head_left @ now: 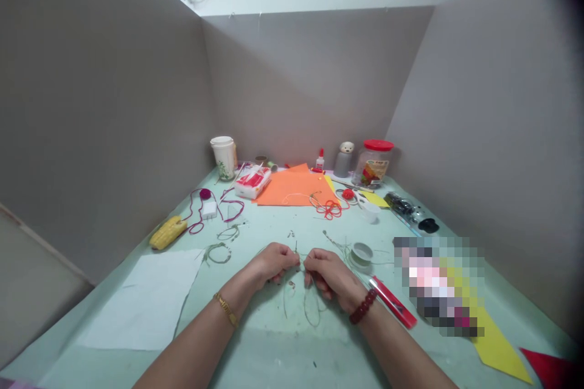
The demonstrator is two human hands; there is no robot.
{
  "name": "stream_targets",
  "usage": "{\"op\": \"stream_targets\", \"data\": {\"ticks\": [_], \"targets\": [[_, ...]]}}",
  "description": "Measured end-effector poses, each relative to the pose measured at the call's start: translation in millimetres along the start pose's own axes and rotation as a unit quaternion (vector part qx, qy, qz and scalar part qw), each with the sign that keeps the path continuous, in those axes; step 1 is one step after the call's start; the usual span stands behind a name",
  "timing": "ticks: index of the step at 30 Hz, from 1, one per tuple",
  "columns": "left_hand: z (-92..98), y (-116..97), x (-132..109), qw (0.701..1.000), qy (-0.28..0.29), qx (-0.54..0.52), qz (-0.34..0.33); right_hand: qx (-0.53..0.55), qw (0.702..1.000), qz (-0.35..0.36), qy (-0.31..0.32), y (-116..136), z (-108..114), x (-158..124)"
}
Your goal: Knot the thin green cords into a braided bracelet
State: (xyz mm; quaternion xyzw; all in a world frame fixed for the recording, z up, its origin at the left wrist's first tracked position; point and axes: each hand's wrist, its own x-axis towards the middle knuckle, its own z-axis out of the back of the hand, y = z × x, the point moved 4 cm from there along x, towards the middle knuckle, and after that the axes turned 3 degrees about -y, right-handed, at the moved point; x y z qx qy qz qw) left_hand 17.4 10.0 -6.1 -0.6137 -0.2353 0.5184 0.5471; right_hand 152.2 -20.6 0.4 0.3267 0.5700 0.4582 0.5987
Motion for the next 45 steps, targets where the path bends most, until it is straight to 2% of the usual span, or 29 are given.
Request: {"op": "stream_targets", "data": {"ticks": [11,14,16,19,21,26,31,35,37,39,42,44,45], "targets": [[1.8,3,3,1.0,0.016,0.02,-0.006,-0.02,0.997,0.023,-0.071,7,4,-2],[1.0,5,4,1.0,0.003,0.024,-0.004,-0.014,0.995,0.03,-0.093,7,7,-1],[-0.1,7,6,0.999,-0.023,0.038,-0.014,-0.006,0.997,0.025,-0.069,6,5,-1],[-1.7,10,9,0.996,-0.063,0.065,-0.027,0.005,1.0,-0.001,0.021,2,-3,-3],[-2.2,11,10,0.995,-0.069,0.065,-0.021,0.014,0.998,-0.014,0.055,2,-5,-6],[-0.4,9,7,0.996,-0.065,0.06,0.004,0.027,0.998,-0.036,0.036,5,1,-6],[-3.4,7,7,0.994,-0.063,0.087,-0.015,-0.002,0.998,-0.037,0.044,8,-1,-8],[-5.6,9,8,0.995,-0.064,0.071,-0.029,-0.02,0.999,-0.037,0.032,5,-1,-7],[-5.8,9,9,0.995,-0.063,0.063,-0.039,-0.045,0.999,-0.012,0.002,5,4,-3],[-5.7,9,9,0.995,-0.063,0.062,-0.043,-0.117,0.991,0.056,-0.041,9,11,1],[-5.6,8,10,0.995,-0.06,0.062,-0.042,-0.242,0.946,0.185,-0.109,20,20,3],[-5.7,7,10,0.996,-0.059,0.061,-0.041,-0.267,0.93,0.219,-0.121,23,22,4],[-5.7,6,9,0.996,-0.059,0.061,-0.038,-0.259,0.935,0.215,-0.115,23,23,5]]}}
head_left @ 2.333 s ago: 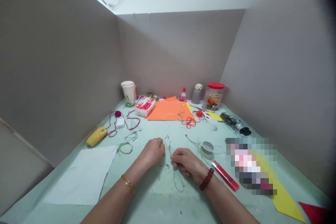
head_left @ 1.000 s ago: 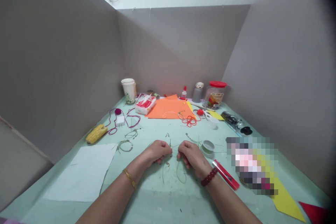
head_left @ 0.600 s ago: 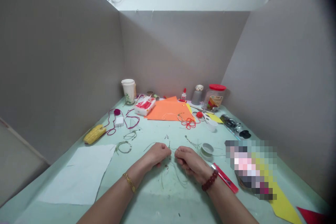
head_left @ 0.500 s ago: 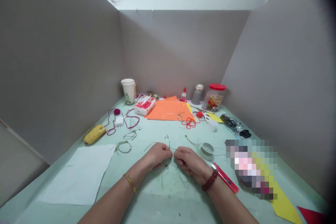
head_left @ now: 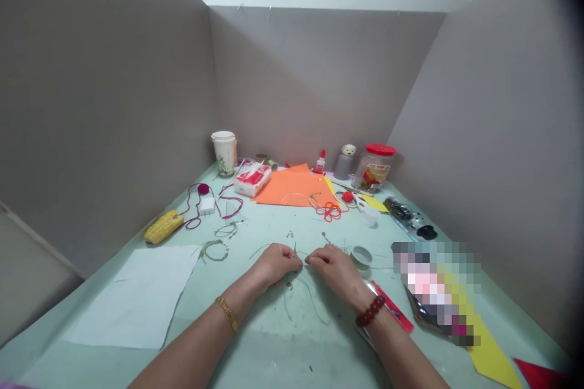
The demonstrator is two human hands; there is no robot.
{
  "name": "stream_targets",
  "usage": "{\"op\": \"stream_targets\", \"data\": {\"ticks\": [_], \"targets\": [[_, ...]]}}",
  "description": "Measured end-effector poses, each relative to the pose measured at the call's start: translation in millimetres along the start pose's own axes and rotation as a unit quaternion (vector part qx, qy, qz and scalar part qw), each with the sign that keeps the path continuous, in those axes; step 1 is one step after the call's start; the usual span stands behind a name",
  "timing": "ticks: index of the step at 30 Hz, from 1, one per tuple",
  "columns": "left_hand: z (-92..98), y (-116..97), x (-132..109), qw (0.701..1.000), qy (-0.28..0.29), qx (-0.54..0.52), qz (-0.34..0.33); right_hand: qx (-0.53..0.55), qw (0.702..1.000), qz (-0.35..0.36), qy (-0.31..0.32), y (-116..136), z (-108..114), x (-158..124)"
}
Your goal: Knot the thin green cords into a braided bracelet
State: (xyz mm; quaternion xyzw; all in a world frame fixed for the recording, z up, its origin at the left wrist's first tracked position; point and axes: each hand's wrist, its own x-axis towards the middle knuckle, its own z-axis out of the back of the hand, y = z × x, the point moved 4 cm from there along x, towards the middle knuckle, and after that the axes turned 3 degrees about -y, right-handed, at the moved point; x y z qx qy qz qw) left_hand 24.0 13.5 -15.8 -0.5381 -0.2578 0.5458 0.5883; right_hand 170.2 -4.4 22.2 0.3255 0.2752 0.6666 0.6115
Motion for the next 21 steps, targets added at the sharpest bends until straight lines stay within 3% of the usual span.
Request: {"op": "stream_targets", "data": {"ticks": [3,7,11,16,21], "targets": [[0.2,-1,-1,1.0,0.001,-0.002,0.004,0.091,0.992,-0.089,0.024,-7,-6,-1],[0.1,-1,-3,1.0,0.009,-0.004,0.005,0.242,0.951,-0.194,0.012,-11,-16,-5],[1.8,-5,-5,1.0,0.012,0.007,0.012,0.335,0.916,-0.22,-0.017,-11,-19,-6],[2.8,-7,-7,0.998,0.057,-0.014,0.026,0.438,0.868,-0.234,0.017,-13,-23,-7],[3.9,-7,-9,0.996,0.082,-0.035,0.028,0.462,0.853,-0.244,0.013,-12,-25,-9]]}}
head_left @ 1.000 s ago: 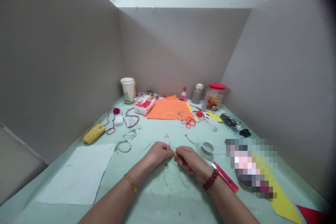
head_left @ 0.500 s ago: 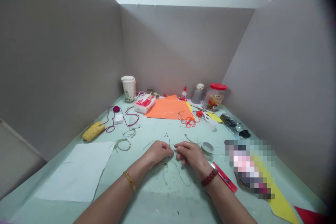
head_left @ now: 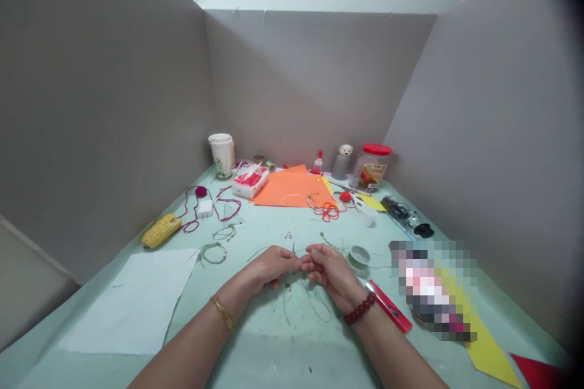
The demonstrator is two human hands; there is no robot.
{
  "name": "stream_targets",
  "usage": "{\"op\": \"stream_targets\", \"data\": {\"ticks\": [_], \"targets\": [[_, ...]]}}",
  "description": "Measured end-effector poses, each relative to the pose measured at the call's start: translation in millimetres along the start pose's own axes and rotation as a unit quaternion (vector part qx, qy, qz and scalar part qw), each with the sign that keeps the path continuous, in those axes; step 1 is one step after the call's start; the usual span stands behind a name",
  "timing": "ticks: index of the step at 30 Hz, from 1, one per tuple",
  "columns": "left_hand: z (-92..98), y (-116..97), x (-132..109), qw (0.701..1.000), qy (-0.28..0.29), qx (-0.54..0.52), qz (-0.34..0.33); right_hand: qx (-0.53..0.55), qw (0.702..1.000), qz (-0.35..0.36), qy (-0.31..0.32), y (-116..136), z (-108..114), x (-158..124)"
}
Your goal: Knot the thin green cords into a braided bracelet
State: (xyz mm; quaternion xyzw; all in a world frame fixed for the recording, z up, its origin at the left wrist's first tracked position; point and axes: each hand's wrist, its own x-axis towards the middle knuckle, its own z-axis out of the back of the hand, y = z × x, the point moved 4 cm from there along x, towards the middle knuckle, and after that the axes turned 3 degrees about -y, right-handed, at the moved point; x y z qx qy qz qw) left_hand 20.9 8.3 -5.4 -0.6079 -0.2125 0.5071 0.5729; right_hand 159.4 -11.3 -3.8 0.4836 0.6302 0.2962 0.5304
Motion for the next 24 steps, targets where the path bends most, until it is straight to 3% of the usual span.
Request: {"op": "stream_targets", "data": {"ticks": [14,24], "targets": [[-3.1,-2.8,-2.5,1.0,0.027,0.005,0.011,0.001,0.999,-0.024,0.031,-2.1,-3.7,1.0],[-1.6,-1.4,-2.1,1.0,0.006,-0.007,0.02,-0.01,0.999,-0.012,0.05,0.5,-2.9,-1.3]]}}
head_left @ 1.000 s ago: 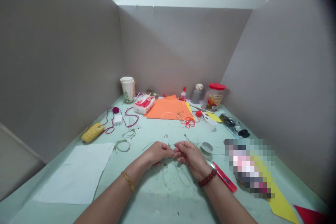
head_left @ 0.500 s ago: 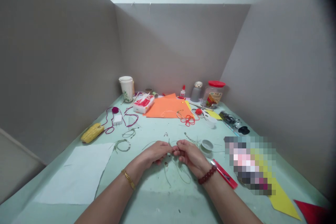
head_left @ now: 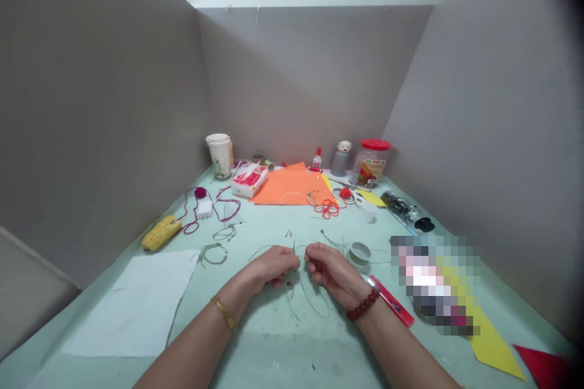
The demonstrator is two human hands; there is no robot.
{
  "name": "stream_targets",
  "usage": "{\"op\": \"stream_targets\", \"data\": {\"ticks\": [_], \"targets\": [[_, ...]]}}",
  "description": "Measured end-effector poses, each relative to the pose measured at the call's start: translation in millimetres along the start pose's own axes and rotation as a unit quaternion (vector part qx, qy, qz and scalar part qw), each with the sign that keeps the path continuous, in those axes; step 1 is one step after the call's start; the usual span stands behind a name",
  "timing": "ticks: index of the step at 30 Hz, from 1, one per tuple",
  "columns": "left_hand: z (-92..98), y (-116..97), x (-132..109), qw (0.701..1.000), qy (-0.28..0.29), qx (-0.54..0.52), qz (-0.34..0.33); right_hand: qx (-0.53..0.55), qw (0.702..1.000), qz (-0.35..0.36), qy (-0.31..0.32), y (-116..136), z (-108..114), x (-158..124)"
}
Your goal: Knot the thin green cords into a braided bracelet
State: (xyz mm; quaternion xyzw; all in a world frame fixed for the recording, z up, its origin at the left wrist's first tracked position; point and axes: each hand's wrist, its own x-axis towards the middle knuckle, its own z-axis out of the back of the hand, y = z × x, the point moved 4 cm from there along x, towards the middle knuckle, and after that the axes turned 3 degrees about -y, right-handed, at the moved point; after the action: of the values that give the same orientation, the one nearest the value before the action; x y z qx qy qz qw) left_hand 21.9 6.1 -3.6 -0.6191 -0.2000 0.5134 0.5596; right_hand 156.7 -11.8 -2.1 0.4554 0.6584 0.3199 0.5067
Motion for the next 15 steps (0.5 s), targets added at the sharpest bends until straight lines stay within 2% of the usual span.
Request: {"op": "stream_targets", "data": {"ticks": [5,12,15], "targets": [[-0.1,-2.7,-2.3,1.0,-0.011,0.013,0.006,-0.063,0.996,0.026,0.053,-0.5,-4.4,-1.7],[1.1,-3.1,-4.2,0.999,0.03,-0.036,0.008,-0.11,0.993,0.02,0.035,0.7,-1.1,-3.0],[2.1,-2.9,-3.4,0.998,0.036,-0.042,0.012,-0.146,0.988,0.013,0.05,3.4,-0.4,-4.0]]}}
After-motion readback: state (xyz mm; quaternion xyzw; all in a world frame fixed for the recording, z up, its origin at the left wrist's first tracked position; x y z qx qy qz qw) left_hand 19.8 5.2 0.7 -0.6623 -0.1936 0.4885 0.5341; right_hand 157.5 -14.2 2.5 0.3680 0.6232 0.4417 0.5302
